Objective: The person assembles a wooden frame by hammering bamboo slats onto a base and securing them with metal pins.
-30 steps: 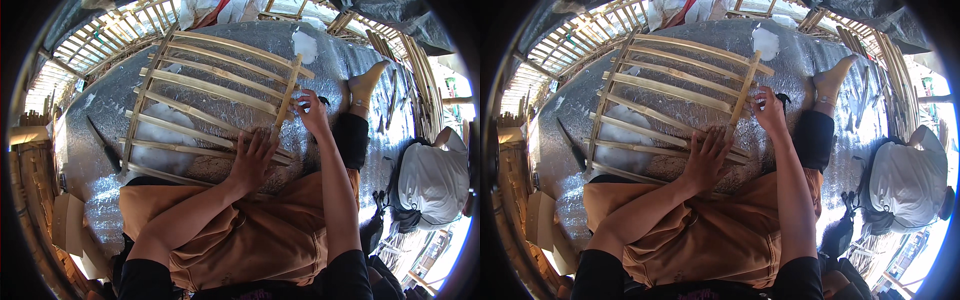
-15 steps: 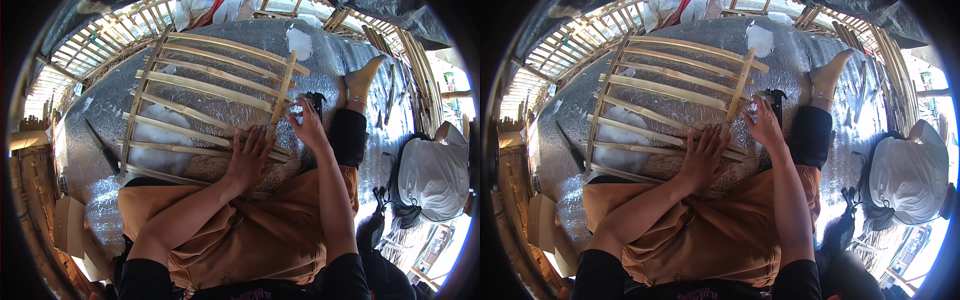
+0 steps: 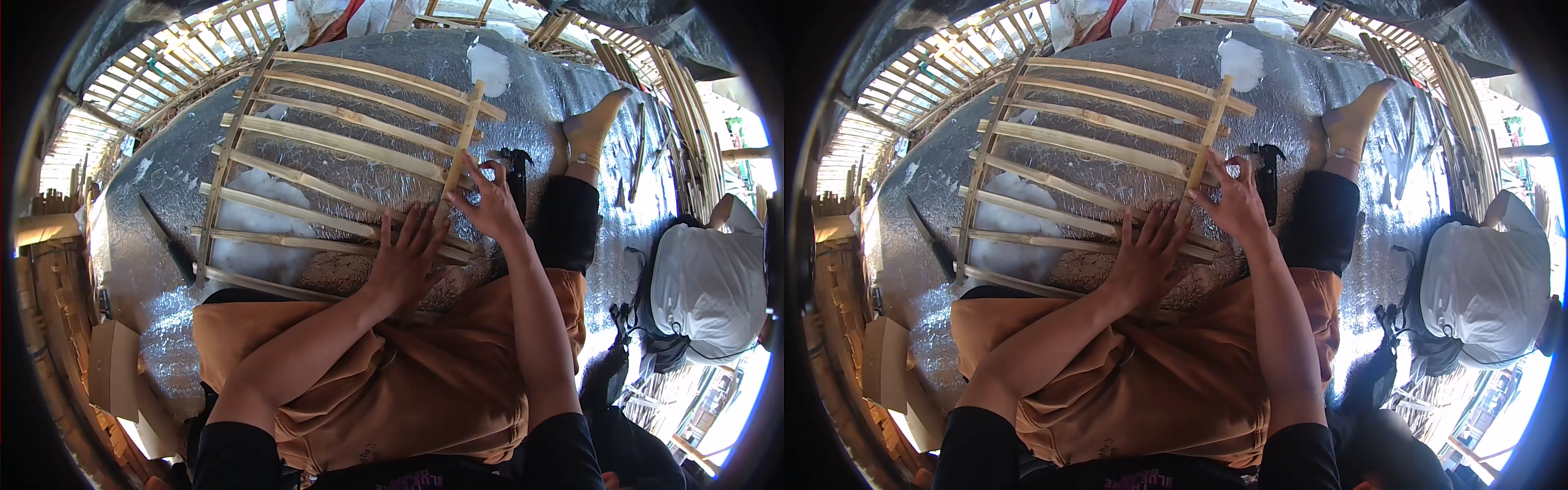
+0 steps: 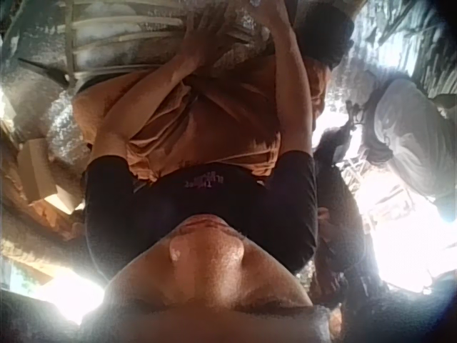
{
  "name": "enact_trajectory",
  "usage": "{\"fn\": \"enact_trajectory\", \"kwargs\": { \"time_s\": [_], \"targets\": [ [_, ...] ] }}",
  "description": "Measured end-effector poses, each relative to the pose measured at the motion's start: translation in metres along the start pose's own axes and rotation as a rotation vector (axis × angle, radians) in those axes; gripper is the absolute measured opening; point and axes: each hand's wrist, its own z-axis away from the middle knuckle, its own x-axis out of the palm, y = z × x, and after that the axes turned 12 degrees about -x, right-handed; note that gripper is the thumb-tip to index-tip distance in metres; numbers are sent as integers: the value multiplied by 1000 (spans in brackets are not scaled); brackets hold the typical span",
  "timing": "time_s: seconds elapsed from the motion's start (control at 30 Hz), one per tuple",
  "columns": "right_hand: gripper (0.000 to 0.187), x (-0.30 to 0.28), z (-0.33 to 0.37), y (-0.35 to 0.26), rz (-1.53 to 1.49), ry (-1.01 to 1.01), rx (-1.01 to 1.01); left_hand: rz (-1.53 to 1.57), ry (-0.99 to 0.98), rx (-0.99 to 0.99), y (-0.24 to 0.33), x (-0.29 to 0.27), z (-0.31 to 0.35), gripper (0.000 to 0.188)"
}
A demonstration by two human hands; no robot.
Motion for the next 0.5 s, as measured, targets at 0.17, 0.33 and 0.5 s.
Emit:
{"fn": "enact_trajectory", "kwargs": {
  "time_s": [0.17,0.33,0.5],
  "targets": [
    [81,4,0,3,0,18,20,20,0,-4,0,0,-1,80],
    [91,9,1,8,-40,63,9,17,-3,9,0,-2,0,83],
    [98,15,0,18,-82,81,7,17,-12,17,0,-2,0,88]
  ]
}}
